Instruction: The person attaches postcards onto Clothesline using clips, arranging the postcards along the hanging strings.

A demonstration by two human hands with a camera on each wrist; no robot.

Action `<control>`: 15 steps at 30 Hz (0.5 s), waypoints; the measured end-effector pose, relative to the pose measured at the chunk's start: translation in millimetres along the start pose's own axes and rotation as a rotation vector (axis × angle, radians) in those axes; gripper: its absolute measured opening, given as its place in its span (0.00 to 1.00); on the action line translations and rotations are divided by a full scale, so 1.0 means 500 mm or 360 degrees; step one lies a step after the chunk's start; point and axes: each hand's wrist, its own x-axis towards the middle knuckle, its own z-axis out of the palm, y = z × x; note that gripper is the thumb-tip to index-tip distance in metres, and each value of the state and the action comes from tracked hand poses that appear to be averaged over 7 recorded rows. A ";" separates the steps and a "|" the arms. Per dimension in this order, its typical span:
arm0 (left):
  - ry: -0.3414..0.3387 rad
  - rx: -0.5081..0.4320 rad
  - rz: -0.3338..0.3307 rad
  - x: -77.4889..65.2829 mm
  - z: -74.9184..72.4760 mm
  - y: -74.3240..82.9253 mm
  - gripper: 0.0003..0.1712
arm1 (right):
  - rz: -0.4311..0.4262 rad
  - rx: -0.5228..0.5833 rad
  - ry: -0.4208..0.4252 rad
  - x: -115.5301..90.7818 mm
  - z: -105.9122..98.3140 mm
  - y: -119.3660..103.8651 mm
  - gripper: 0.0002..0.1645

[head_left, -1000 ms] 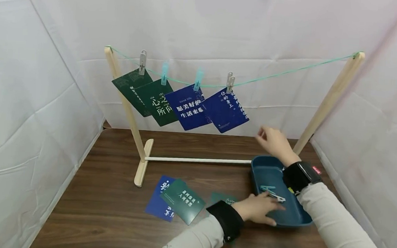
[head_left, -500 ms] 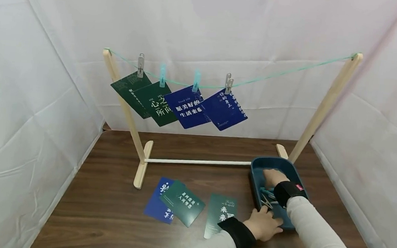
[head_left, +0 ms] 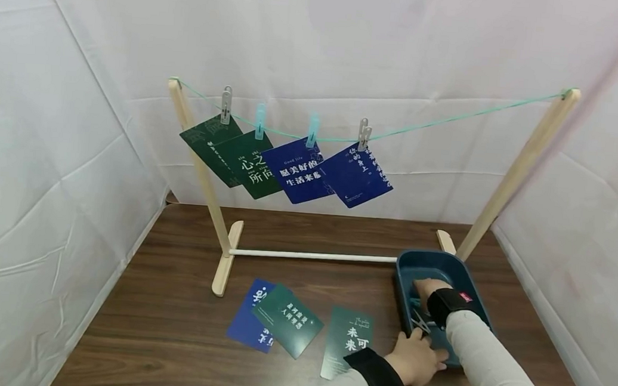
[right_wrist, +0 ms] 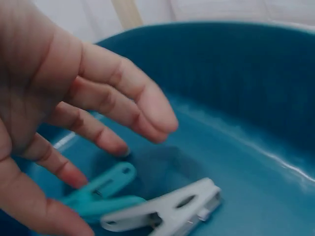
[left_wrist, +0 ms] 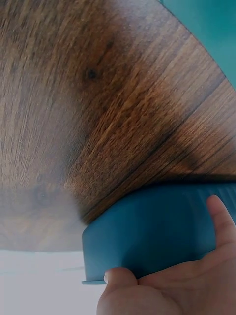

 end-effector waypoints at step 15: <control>-0.0042 -0.0124 0.0046 -0.001 -0.005 -0.008 0.22 | 0.0042 0.0016 -0.0049 0.021 0.056 0.045 0.47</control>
